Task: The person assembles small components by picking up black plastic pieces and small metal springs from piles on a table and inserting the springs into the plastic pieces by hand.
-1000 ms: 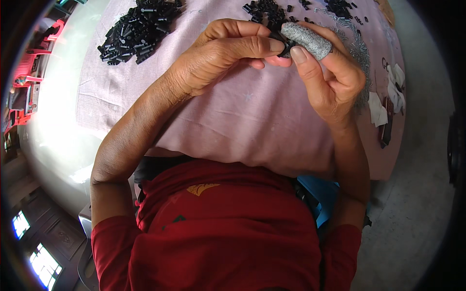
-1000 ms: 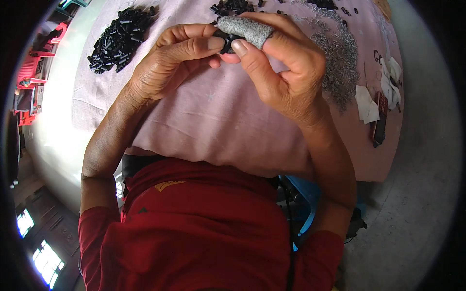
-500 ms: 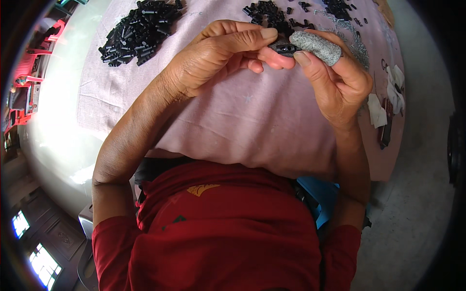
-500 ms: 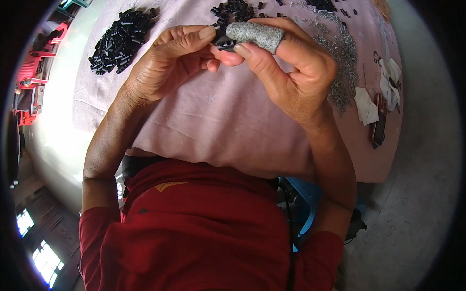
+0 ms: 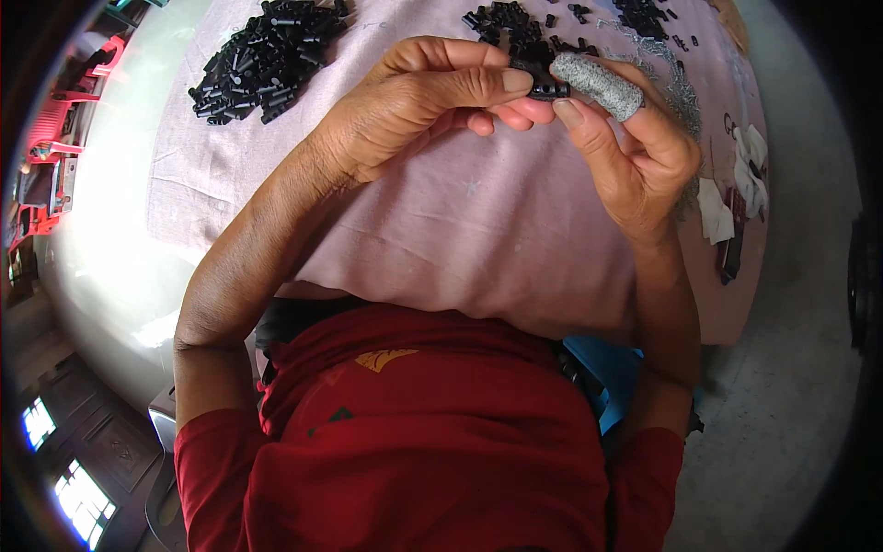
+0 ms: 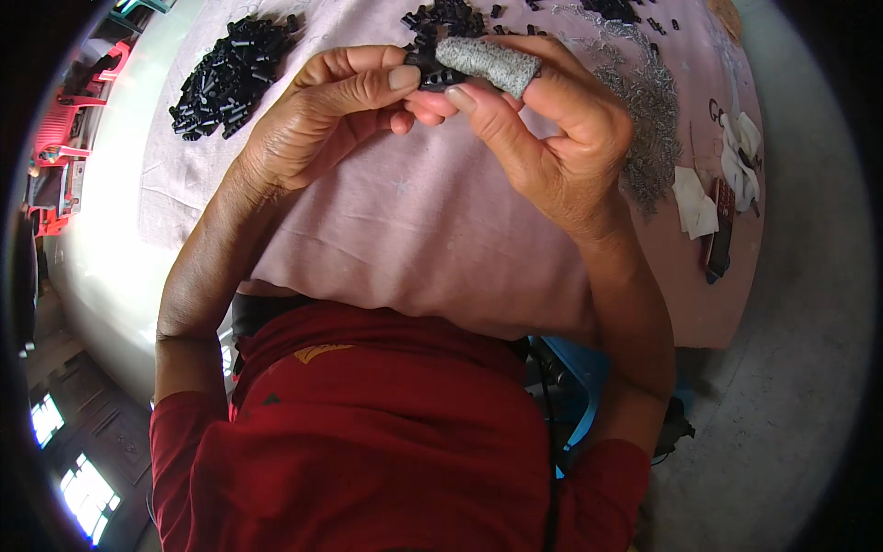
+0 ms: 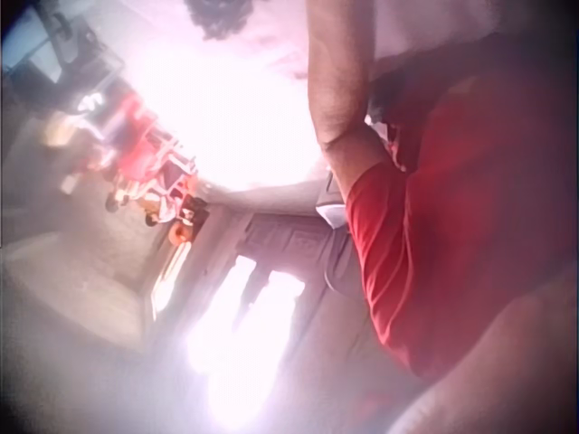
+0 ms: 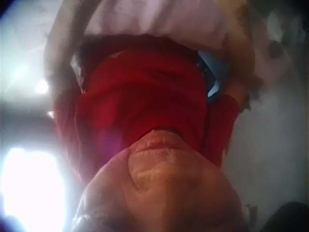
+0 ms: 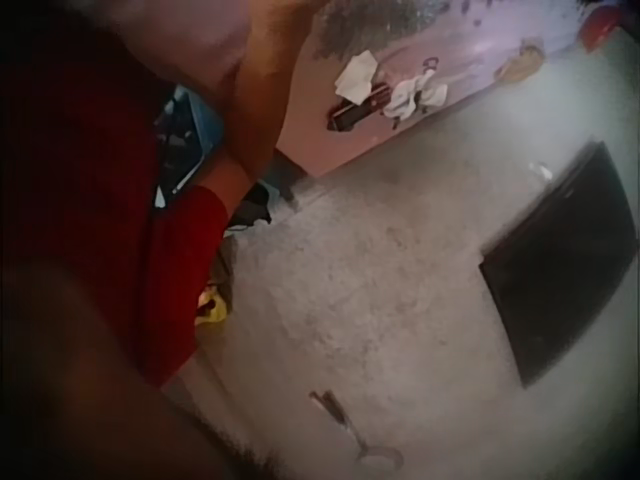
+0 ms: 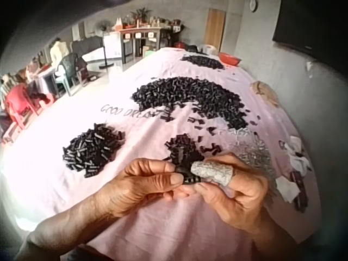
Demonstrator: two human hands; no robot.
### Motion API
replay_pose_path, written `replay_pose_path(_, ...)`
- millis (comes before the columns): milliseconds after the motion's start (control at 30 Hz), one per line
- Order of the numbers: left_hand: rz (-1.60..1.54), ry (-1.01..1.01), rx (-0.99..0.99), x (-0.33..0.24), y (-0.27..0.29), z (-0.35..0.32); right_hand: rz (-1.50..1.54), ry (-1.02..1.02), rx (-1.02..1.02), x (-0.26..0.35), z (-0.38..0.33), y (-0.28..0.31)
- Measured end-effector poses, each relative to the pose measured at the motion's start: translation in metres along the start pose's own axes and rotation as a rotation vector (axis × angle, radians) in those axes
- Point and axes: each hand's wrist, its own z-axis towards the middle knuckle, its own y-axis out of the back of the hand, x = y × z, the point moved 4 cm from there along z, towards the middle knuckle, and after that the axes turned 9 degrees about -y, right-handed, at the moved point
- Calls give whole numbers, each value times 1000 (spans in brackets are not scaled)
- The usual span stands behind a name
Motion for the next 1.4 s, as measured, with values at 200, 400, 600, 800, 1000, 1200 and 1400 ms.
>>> replay_pose_path(200, 32, 32, -30, -6, -1, -3, -15, 28, -28, 3, 1, -1)
replay_pose_path(400, 343, -118, -132, -36, 15, -17, 38, -45, 71, 1, -2, 0)
replay_pose_path(600, 1195, -393, -547, -88, 76, -70, -53, -83, 116, 2, -2, -4)
replay_pose_path(800, 1399, -453, -559, -93, 53, -89, -72, -133, 133, -3, -3, -6)
replay_pose_path(1000, 115, -560, 729, -46, -118, -107, -100, -205, 169, -7, -4, -3)
replay_pose_path(1200, -158, -316, 950, -40, -166, -115, -109, -223, 184, -18, -8, 0)
replay_pose_path(1400, -30, -101, 946, -42, -161, -109, -27, -189, 117, -24, -6, -3)
